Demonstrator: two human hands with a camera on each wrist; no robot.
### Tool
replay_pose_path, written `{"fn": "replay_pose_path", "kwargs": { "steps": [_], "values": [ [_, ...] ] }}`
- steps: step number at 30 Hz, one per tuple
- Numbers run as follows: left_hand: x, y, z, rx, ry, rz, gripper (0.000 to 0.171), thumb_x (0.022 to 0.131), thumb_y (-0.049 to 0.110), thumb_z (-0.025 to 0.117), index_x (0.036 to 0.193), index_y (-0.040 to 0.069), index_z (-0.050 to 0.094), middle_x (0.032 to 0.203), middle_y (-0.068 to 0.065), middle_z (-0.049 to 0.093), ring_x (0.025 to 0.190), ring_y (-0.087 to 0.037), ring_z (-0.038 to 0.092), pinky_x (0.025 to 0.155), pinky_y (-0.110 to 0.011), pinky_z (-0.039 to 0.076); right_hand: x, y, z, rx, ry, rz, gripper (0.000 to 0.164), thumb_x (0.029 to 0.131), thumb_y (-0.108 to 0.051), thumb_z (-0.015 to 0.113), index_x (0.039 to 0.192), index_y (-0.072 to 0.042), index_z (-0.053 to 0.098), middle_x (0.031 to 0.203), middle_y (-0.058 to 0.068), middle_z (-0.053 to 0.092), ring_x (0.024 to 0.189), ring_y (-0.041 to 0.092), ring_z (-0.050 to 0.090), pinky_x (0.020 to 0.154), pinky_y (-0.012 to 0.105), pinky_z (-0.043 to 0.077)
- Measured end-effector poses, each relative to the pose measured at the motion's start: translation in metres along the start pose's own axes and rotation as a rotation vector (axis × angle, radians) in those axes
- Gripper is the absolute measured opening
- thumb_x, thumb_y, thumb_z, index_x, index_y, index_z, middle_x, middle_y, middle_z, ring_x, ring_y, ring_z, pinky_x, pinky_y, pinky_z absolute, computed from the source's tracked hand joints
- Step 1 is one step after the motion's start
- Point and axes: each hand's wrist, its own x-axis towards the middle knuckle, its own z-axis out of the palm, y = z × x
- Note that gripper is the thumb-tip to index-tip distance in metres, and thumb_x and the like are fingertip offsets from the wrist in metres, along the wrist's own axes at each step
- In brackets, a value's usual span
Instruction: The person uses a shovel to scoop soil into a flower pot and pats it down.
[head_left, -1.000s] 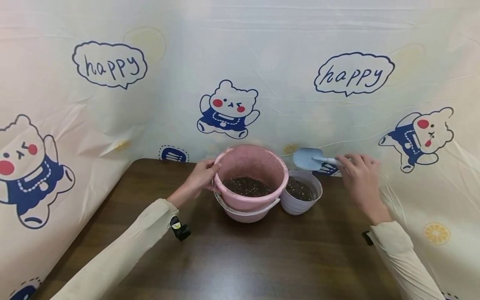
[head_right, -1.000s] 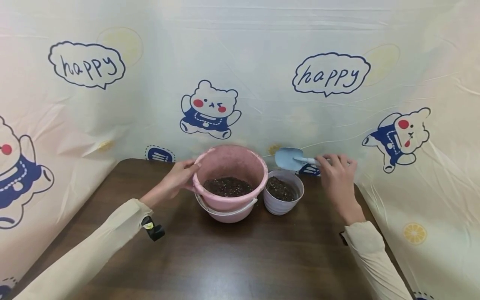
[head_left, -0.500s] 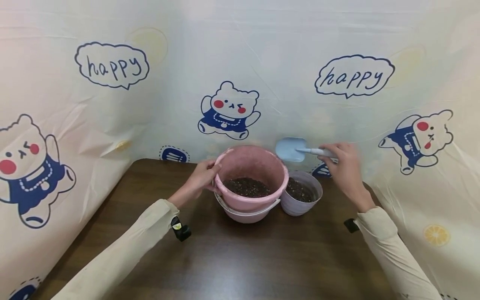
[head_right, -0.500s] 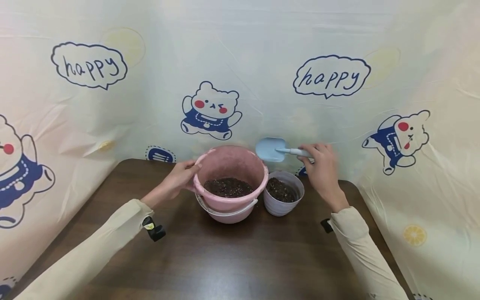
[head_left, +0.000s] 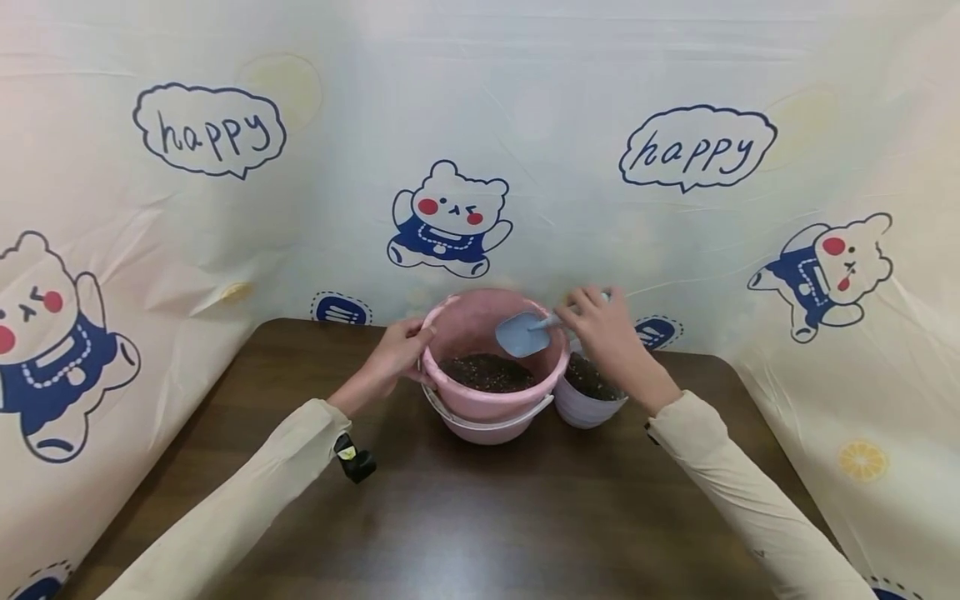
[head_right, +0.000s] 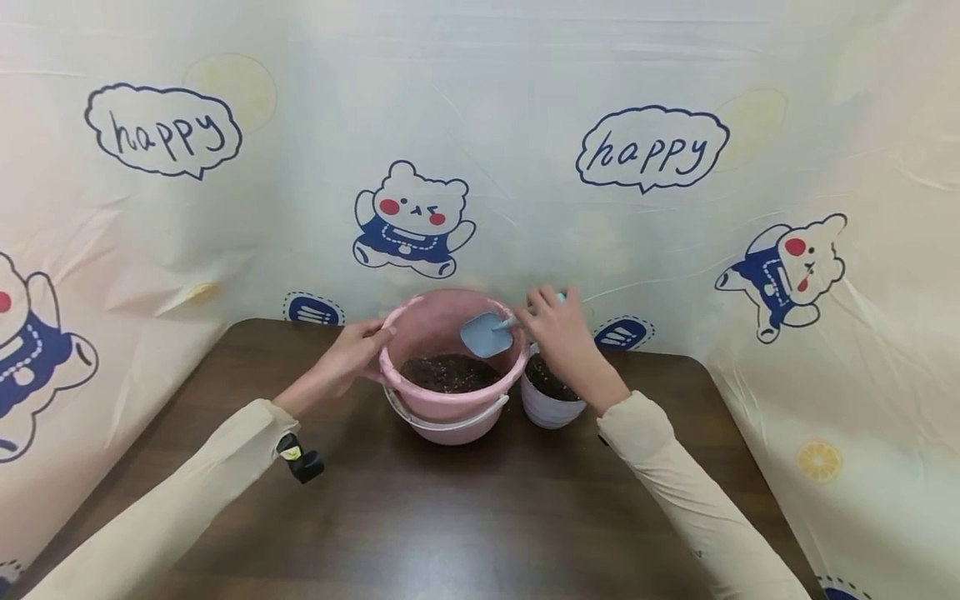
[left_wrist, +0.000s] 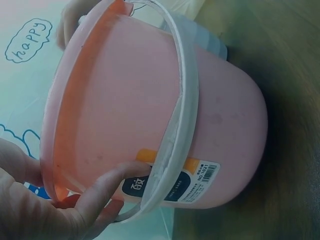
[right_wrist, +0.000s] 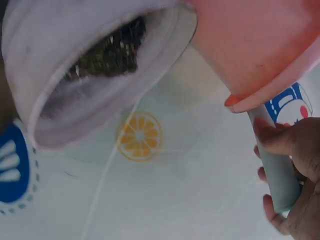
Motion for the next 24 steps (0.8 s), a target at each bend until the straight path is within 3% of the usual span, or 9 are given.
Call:
{"fn": "replay_pose_path", "kwargs": {
  "steps": [5,10,19,24],
  "values": [
    [0.0,-0.002,0.0,-0.009,-0.003,0.018,0.047,0.113,0.018,0.042,0.155,-0.004,0.042,0.138,-0.036,0.05,0.087,-0.03,0.07,0.065,-0.041,0.069,0.015,-0.013,0.003,-0.264,-0.085,-0.114,0.024,0.09,-0.007,0.082,0.112,-0.014,0.075,0.11,0.008,0.064,0.108,0.029,0.053,0.102,0.053,0.045],
    [-0.001,-0.001,-0.001,-0.035,-0.007,0.03,0.048,0.113,0.016,0.042,0.157,-0.004,0.039,0.138,-0.037,0.048,0.073,-0.021,0.068,0.064,-0.042,0.069,0.028,-0.023,0.005,-0.394,-0.13,-0.151,0.012,0.098,-0.011,0.074,0.108,-0.017,0.076,0.104,0.003,0.065,0.103,0.024,0.05,0.104,0.046,0.041],
    [-0.001,-0.002,-0.001,-0.051,-0.005,0.026,0.05,0.113,0.015,0.041,0.159,-0.004,0.036,0.146,-0.035,0.044,0.079,-0.026,0.068,0.064,-0.041,0.069,0.051,-0.038,0.026,-0.404,-0.112,-0.175,0.021,0.099,-0.008,0.067,0.085,-0.02,0.077,0.091,-0.002,0.064,0.098,0.022,0.051,0.094,0.039,0.043],
    [-0.002,-0.002,0.0,-0.028,-0.007,0.022,0.049,0.113,0.017,0.042,0.158,-0.003,0.039,0.142,-0.035,0.047,0.08,-0.024,0.068,0.066,-0.041,0.069,0.059,-0.046,0.037,-0.347,-0.168,-0.125,0.024,0.098,-0.007,0.067,0.08,-0.019,0.078,0.088,-0.001,0.067,0.096,0.022,0.05,0.09,0.038,0.042]
  ]
}}
